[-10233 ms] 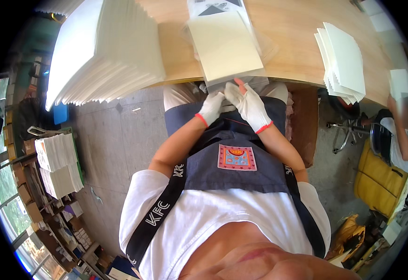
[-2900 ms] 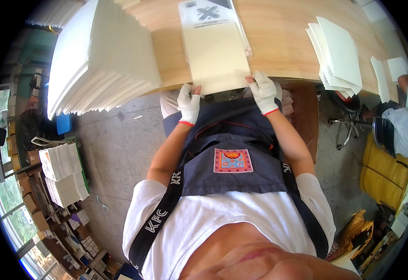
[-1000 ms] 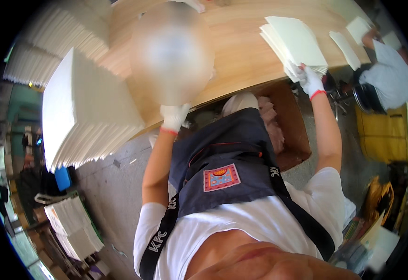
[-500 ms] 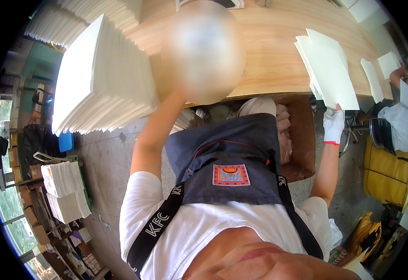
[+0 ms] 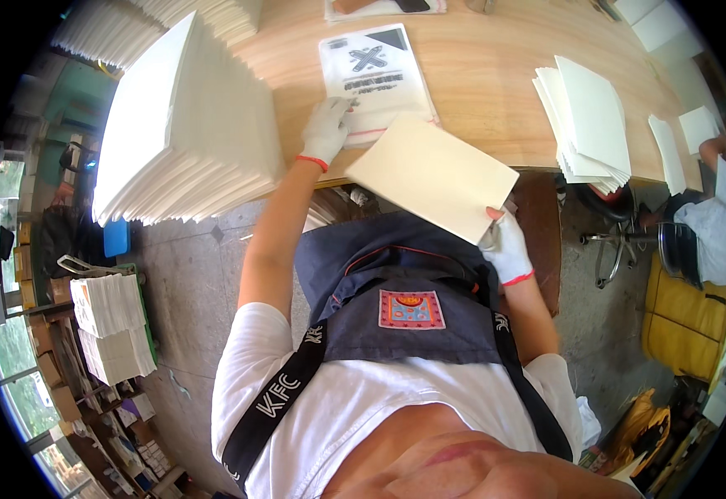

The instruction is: The person repeatedly picks up a single sheet of paper from a large stack, folds it in half, and places it onto a growing pile on the table. This action is performed continuously by hand without the use of tools.

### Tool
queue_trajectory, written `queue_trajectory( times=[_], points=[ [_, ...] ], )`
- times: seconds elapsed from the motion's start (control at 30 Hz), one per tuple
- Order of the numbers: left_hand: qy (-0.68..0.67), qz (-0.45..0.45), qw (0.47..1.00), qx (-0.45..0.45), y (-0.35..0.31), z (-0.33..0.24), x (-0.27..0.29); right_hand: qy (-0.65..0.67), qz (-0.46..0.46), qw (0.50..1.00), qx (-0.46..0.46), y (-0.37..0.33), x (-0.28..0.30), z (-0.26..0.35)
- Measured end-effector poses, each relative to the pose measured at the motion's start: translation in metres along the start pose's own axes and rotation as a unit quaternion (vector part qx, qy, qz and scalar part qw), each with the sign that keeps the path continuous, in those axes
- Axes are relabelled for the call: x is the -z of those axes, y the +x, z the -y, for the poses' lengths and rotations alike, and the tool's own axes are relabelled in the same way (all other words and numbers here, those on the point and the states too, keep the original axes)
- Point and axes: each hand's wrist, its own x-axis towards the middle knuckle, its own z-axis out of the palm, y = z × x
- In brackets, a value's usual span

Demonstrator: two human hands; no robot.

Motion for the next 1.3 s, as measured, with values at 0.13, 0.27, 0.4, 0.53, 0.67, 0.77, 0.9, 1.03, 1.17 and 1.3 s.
queue_trajectory(
  times=[0.13,0.27,0.4,0.53,0.67,0.77,0.9,1.03,1.17,1.3],
  points=[
    [0.009,-0.022,0.998,0.052,0.002,-0.012,0.011,0.071,-0.070,0.994,0.049,0.001,-0.011,-0.029],
    [-0.204,0.038,0.978,0.035,0.008,-0.011,0.019,0.133,0.081,0.988,-0.020,0.008,0.015,-0.035],
    [-0.220,0.036,0.975,0.022,0.001,-0.013,0.017,0.065,-0.024,0.997,0.032,-0.004,-0.031,-0.036],
    [-0.154,-0.021,0.987,-0.024,-0.017,-0.026,0.012,0.035,-0.065,0.995,0.071,-0.012,-0.061,-0.041],
    [-0.436,-0.220,0.863,0.135,-0.046,-0.058,-0.019,-0.007,-0.008,0.998,0.065,-0.020,-0.059,-0.042],
    [-0.637,-0.349,0.661,0.190,-0.045,-0.081,-0.056,-0.047,-0.007,0.996,0.069,-0.035,-0.069,-0.040],
    [-0.908,-0.074,0.307,0.276,-0.047,-0.086,-0.078,-0.071,0.024,0.994,0.074,-0.039,-0.068,-0.038],
    [-0.896,0.027,0.339,0.285,-0.072,-0.089,-0.105,-0.098,0.022,0.995,0.029,-0.033,-0.057,-0.036],
    [-0.840,-0.021,0.491,0.230,-0.146,-0.086,-0.164,-0.099,-0.057,0.993,-0.023,-0.001,-0.053,-0.060],
    [-0.700,-0.026,0.596,0.392,-0.153,-0.124,-0.123,0.012,-0.035,0.999,-0.002,0.066,-0.055,-0.081]
  ],
)
